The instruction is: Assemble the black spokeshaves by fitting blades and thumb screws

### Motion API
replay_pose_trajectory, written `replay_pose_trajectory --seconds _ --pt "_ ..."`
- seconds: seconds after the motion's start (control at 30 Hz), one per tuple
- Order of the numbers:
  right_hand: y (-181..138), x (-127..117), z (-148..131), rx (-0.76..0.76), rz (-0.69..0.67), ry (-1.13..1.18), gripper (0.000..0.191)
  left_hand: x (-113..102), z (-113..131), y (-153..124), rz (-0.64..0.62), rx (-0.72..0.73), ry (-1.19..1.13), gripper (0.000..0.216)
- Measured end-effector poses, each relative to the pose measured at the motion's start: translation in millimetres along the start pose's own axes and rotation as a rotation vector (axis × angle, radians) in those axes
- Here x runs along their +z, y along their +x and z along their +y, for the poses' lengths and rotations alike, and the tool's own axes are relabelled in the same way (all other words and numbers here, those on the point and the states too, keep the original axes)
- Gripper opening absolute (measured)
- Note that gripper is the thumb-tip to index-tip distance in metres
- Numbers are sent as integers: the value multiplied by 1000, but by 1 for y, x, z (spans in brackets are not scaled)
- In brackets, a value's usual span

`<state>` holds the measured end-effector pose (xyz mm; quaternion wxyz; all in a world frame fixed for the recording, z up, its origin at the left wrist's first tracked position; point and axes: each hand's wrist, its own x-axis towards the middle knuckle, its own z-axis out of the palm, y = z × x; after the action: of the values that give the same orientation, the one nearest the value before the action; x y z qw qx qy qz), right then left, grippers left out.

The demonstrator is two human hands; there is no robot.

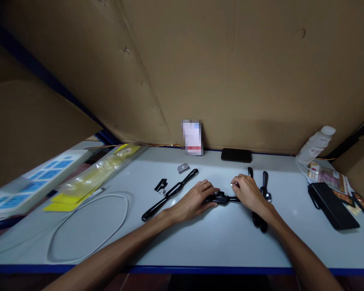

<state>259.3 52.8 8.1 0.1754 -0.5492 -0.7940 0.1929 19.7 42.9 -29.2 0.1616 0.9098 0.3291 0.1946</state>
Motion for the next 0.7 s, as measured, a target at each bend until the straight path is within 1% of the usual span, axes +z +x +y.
replay_pose_trajectory --seconds 0.13,0.2,0.27,0.33,0.43,0.53,0.6,0.7 --pt "-3 2 -10 -14 0 186 12 -1 0 1 -8 5 15 36" --pt "-4 5 -17 -27 34 291 10 -1 0 1 -4 11 23 36" --pt "-5 9 -22 -54 79 335 10 -1 0 1 8 17 28 34" --pt "-6 13 -25 -77 97 319 11 0 -1 1 20 23 27 32" --pt "-7 17 -26 -90 79 285 13 1 -1 0 15 23 18 29" --pt "-7 23 -24 -119 79 202 15 1 -1 1 11 10 12 29" --pt "-7 28 -22 -167 103 127 17 0 -2 1 17 -2 -2 29" --pt "-7 34 -19 -278 143 18 18 -1 -2 2 5 -28 -44 30"
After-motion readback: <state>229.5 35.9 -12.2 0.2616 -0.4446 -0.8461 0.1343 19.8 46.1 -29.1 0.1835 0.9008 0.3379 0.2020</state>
